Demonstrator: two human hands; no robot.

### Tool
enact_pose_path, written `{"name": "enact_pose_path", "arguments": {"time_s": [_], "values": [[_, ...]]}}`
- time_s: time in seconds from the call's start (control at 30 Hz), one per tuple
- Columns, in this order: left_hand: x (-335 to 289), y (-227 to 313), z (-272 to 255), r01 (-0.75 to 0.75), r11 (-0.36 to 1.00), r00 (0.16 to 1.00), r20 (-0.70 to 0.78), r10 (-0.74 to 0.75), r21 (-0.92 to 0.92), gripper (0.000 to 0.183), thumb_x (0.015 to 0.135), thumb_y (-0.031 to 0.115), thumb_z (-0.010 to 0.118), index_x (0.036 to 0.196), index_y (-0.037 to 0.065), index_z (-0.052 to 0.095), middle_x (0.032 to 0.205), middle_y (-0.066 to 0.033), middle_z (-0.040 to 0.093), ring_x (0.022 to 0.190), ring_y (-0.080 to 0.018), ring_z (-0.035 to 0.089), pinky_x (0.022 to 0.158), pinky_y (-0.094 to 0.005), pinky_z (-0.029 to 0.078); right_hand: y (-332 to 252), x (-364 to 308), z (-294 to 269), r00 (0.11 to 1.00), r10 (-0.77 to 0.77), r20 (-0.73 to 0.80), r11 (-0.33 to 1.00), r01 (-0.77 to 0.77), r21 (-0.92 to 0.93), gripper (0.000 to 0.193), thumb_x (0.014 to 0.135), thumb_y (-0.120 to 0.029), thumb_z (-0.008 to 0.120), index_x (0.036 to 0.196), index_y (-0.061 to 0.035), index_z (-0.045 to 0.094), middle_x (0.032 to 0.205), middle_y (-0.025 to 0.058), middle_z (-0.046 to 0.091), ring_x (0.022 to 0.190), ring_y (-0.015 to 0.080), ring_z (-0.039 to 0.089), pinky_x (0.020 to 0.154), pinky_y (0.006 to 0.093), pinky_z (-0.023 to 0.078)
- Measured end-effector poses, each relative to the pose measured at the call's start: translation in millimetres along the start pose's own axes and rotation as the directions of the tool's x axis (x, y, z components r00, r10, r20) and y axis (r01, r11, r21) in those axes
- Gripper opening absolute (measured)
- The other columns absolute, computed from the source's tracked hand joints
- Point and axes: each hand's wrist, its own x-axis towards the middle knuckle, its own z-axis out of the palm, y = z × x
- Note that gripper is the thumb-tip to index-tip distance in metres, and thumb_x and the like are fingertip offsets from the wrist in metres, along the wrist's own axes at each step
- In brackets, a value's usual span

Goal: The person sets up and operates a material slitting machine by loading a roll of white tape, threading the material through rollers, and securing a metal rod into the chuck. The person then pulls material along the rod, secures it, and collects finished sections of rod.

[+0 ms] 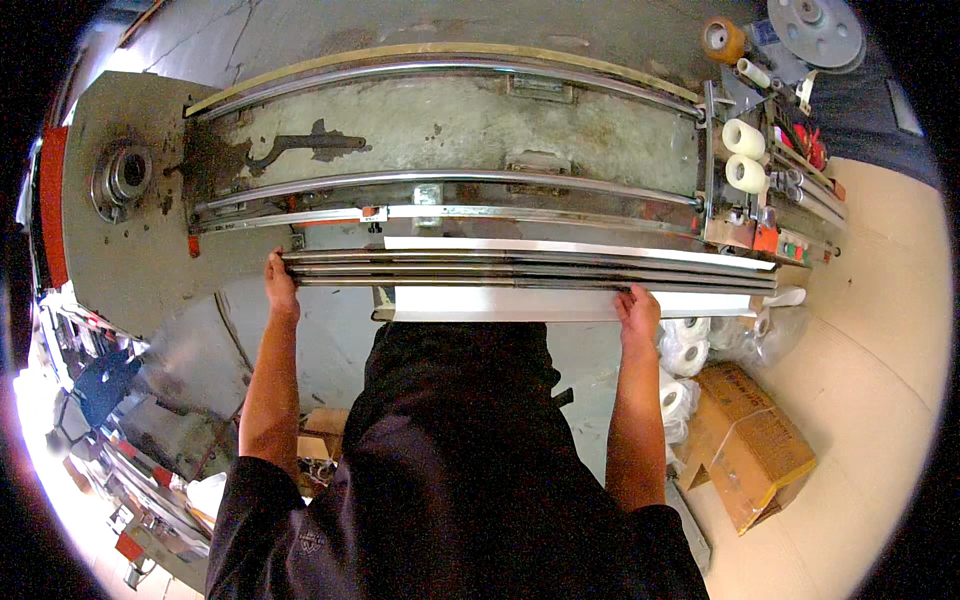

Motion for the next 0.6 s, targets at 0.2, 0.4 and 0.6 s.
{"name": "enact_pose_path", "arguments": {"time_s": [0.2, 0.4, 0.6], "values": [[6, -6, 9, -0.225, 0.933, 0.968, -0.046, 0.247, 0.279, 0.049, 0.115, 0.048, 0.041, 0.131, 0.009, 0.067, 0.118, -0.0077, 0.067, 0.110, -0.0181, 0.060, 0.100, -0.0355, 0.049, 1, -12, 14, 0.997, -0.025, -0.071, 0.992, 0.033, 0.119, 0.015, 0.095, -0.018, 0.072, 0.103, -0.0073, 0.066, 0.094, 0.0047, 0.064, 0.083, 0.0178, 0.063, 0.072, 0.0323, 0.057], [16, -6, 13, -0.113, 0.961, 0.971, -0.175, 0.161, 0.253, 0.063, 0.113, 0.056, 0.040, 0.123, 0.001, 0.069, 0.111, -0.0153, 0.073, 0.097, -0.0337, 0.066, 0.090, -0.0481, 0.051, 0, -6, 20, 0.990, -0.005, -0.141, 0.985, 0.029, 0.170, 0.017, 0.091, -0.019, 0.077, 0.101, -0.0079, 0.069, 0.091, 0.0012, 0.064, 0.080, 0.0140, 0.059, 0.072, 0.0315, 0.051], [-15, 41, 41, -0.134, 0.852, 0.932, -0.229, 0.282, 0.506, 0.061, 0.110, 0.048, 0.045, 0.099, -0.005, 0.071, 0.092, -0.0257, 0.071, 0.085, -0.0396, 0.064, 0.082, -0.0521, 0.048, 5, 22, 7, 0.986, 0.075, -0.151, 0.930, -0.014, 0.367, 0.027, 0.094, -0.022, 0.077, 0.115, -0.0063, 0.071, 0.102, 0.0054, 0.071, 0.088, 0.0205, 0.067, 0.077, 0.0377, 0.056]]}}
